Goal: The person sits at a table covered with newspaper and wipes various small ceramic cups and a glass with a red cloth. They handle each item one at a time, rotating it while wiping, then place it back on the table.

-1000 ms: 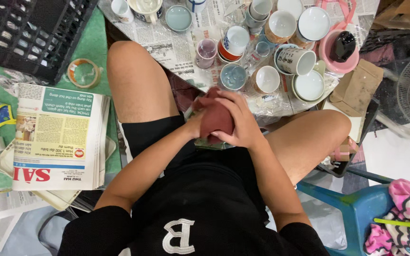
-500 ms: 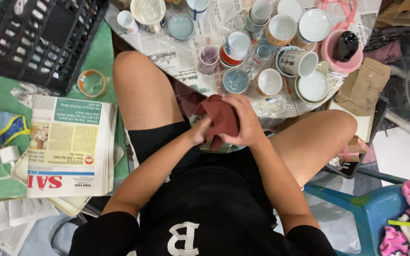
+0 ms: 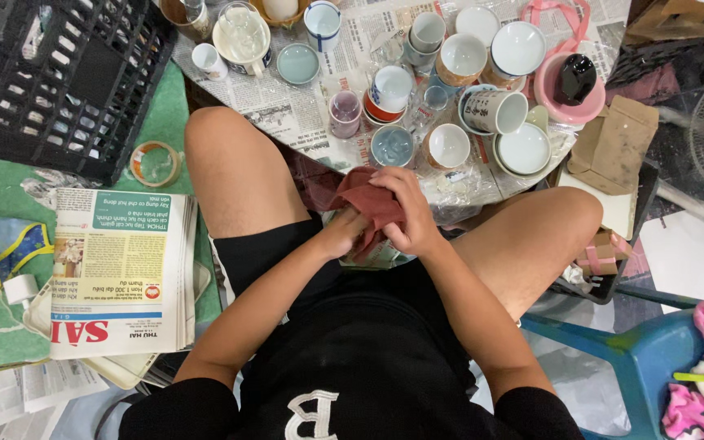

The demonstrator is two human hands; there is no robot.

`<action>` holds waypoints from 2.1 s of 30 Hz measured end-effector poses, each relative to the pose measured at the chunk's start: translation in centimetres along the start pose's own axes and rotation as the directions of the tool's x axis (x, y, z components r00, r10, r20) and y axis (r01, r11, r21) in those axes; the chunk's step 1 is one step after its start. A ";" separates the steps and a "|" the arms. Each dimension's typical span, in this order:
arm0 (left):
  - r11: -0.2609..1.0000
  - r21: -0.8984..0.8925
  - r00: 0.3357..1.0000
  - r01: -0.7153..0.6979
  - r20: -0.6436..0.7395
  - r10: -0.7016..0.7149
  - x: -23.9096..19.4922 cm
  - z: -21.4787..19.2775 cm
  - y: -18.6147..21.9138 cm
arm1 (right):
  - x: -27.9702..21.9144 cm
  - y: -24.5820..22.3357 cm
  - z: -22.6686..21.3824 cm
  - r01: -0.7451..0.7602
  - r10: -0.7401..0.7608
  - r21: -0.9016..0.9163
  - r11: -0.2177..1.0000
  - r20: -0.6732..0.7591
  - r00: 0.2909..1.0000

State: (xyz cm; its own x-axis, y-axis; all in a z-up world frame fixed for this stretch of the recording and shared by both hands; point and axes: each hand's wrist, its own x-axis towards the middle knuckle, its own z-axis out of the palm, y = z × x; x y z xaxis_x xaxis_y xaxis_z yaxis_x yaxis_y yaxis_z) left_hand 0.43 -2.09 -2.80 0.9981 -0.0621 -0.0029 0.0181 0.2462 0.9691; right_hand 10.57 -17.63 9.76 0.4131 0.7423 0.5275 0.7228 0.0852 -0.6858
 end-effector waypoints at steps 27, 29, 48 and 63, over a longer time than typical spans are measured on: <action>0.952 0.116 0.937 -0.283 -0.179 0.301 -0.4 0.7 6.9 | -1.0 1.2 2.8 -0.174 0.196 0.315 0.933 -0.040 0.980; 0.959 -0.225 0.979 -0.174 -0.146 0.143 -0.1 -0.2 5.0 | 0.4 0.2 2.2 -0.053 0.057 0.120 0.991 -0.030 0.998; 0.999 -0.037 0.994 -0.031 -0.105 0.027 -0.1 -0.1 3.2 | 1.0 -0.3 0.2 0.090 -0.081 -0.093 0.992 0.096 0.992; 0.525 0.795 0.830 -0.305 -0.049 0.556 -0.8 1.6 7.8 | -0.4 1.6 2.9 -0.259 0.315 0.857 0.445 0.121 0.941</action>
State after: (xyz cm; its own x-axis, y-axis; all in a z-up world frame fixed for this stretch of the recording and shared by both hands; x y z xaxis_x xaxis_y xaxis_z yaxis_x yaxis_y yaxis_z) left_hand -0.37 -1.66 5.19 0.8410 0.1330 0.5244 -0.3421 -0.6203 0.7059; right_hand 9.95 -15.88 7.01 0.5492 0.8063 0.2197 -0.2603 0.4149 -0.8718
